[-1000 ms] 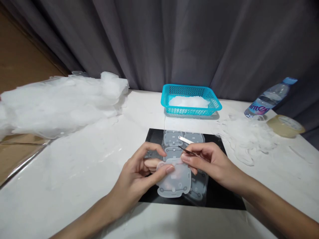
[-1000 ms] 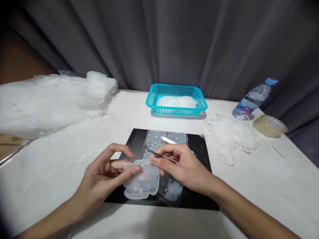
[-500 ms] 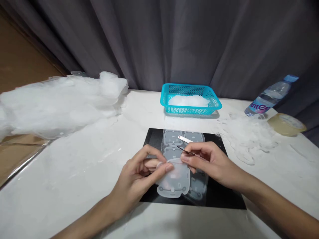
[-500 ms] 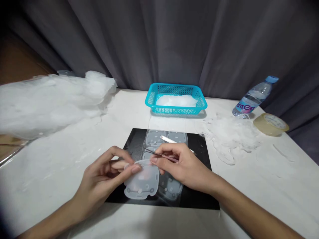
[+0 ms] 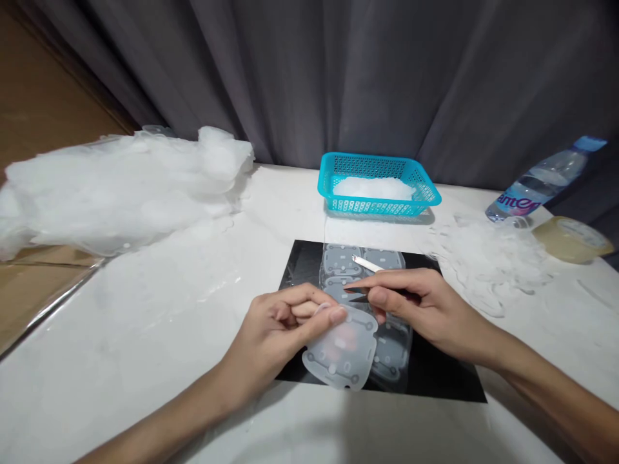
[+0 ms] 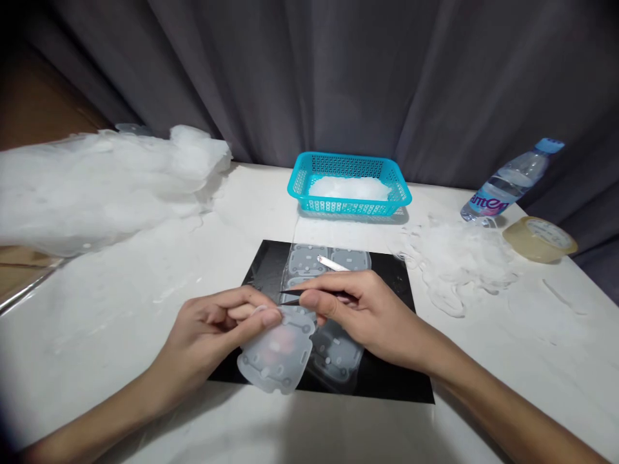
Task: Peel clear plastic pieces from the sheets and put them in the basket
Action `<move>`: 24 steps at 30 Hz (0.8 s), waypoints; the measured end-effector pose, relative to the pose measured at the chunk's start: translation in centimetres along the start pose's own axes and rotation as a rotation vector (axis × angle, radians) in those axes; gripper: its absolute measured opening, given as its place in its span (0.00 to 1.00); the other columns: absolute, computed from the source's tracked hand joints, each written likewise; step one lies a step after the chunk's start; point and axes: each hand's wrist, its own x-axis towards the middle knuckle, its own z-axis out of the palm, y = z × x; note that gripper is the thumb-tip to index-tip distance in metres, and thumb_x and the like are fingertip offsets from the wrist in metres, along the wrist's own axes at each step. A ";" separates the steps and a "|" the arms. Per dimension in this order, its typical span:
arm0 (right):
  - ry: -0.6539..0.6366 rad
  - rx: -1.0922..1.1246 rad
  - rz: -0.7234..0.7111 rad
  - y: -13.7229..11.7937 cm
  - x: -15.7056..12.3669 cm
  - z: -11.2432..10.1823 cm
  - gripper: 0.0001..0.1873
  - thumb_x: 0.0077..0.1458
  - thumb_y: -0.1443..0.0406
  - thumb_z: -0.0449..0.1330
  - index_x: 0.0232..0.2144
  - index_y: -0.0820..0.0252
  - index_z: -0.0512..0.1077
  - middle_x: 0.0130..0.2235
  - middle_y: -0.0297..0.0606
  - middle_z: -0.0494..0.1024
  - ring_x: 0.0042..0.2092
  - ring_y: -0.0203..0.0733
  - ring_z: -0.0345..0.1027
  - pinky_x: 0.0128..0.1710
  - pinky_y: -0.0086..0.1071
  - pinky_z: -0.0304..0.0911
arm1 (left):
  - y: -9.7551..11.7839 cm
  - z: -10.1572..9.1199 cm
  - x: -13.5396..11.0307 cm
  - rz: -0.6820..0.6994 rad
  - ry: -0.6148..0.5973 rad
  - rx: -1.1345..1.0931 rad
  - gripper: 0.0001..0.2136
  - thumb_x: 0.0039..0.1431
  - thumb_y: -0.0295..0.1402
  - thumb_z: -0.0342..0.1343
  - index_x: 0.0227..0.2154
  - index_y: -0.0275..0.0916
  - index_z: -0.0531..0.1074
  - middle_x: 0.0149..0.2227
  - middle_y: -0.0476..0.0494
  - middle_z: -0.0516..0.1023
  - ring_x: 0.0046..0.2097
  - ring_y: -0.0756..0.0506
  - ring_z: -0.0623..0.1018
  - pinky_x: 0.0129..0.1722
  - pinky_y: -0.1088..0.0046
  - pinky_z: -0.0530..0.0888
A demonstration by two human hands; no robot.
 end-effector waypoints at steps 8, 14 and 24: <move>0.067 -0.020 -0.106 0.7 0.1 0.4 0.18 0.70 0.58 0.58 0.31 0.58 0.81 0.27 0.31 0.72 0.33 0.35 0.68 0.35 0.30 0.63 | 0.2 -0.2 0.1 -0.029 -0.019 -0.031 0.05 0.62 0.33 0.68 0.31 0.38 0.83 0.27 0.49 0.86 0.28 0.52 0.83 0.28 0.87 0.77; 0.006 -0.025 -0.129 0.6 0.2 0.1 0.14 0.71 0.59 0.58 0.44 0.56 0.84 0.30 0.31 0.76 0.32 0.33 0.68 0.34 0.28 0.62 | 0.0 0.0 0.0 0.018 0.002 -0.008 0.04 0.60 0.32 0.68 0.31 0.39 0.84 0.28 0.49 0.86 0.28 0.51 0.84 0.28 0.86 0.78; -0.024 -0.109 -0.179 0.6 0.1 0.1 0.12 0.70 0.62 0.60 0.47 0.56 0.83 0.32 0.32 0.80 0.35 0.34 0.69 0.37 0.28 0.64 | -0.2 0.0 -0.3 0.108 0.040 0.072 0.03 0.59 0.29 0.69 0.29 0.39 0.84 0.26 0.50 0.86 0.26 0.52 0.83 0.26 0.89 0.76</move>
